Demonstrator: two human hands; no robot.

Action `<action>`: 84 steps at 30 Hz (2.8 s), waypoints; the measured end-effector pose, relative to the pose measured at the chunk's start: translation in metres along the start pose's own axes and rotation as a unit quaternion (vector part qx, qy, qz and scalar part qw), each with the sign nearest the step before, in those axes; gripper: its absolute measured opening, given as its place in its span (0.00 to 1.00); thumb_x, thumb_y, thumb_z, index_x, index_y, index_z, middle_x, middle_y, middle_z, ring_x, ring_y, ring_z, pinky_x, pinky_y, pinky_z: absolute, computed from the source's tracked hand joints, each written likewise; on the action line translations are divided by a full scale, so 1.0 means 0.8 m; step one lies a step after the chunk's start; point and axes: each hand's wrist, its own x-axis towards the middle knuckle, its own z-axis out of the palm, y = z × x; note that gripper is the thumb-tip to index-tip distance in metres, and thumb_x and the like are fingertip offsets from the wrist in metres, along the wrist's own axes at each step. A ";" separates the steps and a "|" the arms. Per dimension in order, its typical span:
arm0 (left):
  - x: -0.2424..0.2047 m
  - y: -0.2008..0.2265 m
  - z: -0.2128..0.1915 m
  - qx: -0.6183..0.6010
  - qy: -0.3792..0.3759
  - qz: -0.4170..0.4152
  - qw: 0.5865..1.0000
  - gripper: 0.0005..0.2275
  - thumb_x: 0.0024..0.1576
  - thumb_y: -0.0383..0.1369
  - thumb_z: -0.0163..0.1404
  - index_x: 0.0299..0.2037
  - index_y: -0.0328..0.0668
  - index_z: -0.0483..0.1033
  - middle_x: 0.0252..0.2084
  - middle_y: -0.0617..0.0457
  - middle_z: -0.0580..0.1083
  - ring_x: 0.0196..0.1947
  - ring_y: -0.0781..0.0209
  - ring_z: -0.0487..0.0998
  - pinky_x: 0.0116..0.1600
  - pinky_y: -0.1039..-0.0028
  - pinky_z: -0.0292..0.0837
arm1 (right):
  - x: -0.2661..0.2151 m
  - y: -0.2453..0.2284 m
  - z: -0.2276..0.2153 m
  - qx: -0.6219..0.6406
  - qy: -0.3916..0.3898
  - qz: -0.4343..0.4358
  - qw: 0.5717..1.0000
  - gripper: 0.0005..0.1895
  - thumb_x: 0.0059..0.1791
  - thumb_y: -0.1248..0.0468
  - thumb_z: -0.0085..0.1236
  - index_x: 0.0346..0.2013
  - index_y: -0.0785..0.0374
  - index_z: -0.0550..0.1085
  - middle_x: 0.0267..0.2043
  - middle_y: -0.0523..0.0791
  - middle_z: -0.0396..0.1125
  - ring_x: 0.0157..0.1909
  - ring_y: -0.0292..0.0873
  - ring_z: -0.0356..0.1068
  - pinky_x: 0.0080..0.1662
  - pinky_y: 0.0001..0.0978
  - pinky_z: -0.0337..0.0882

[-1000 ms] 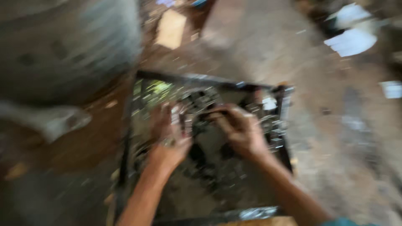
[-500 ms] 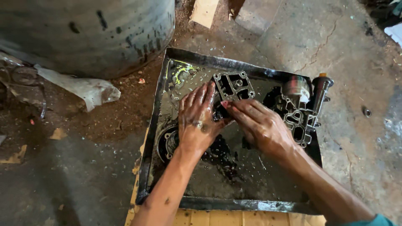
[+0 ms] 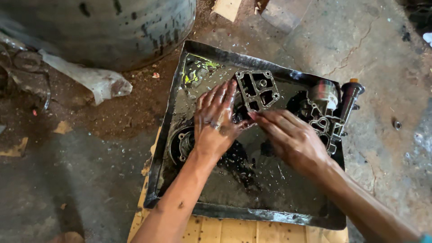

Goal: The person scrubs several disassembled engine components by hand in a black tray filled with dark liquid. They repeatedly dip, rub, and rinse parts including a cylinder head and other metal pieces, then place them back into the tray.

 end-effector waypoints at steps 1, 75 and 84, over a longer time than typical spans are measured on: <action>0.000 0.001 -0.001 0.012 -0.003 -0.001 1.000 0.48 0.45 0.47 0.68 0.73 0.37 0.54 0.67 0.42 0.68 0.67 0.45 0.68 0.70 0.52 0.61 | 0.000 0.000 -0.001 0.019 0.009 0.019 1.000 0.15 0.50 0.74 0.54 0.51 0.62 0.71 0.52 0.53 0.74 0.52 0.49 0.76 0.50 0.36 0.80; -0.005 0.032 0.000 0.055 -0.168 -0.128 0.976 0.52 0.45 0.53 0.62 0.72 0.35 0.41 0.73 0.37 0.52 0.70 0.37 0.54 0.71 0.45 0.42 | 0.001 0.009 0.010 0.026 -0.031 0.022 0.999 0.27 0.42 0.75 0.58 0.57 0.69 0.73 0.58 0.53 0.69 0.59 0.56 0.70 0.58 0.44 0.73; 0.023 0.032 -0.008 0.122 -0.233 -0.156 0.952 0.49 0.49 0.55 0.58 0.74 0.35 0.46 0.73 0.39 0.56 0.70 0.41 0.57 0.74 0.47 0.44 | 0.004 0.007 0.006 0.118 0.054 0.226 0.965 0.08 0.53 0.68 0.58 0.47 0.67 0.74 0.47 0.51 0.73 0.46 0.45 0.75 0.47 0.34 0.76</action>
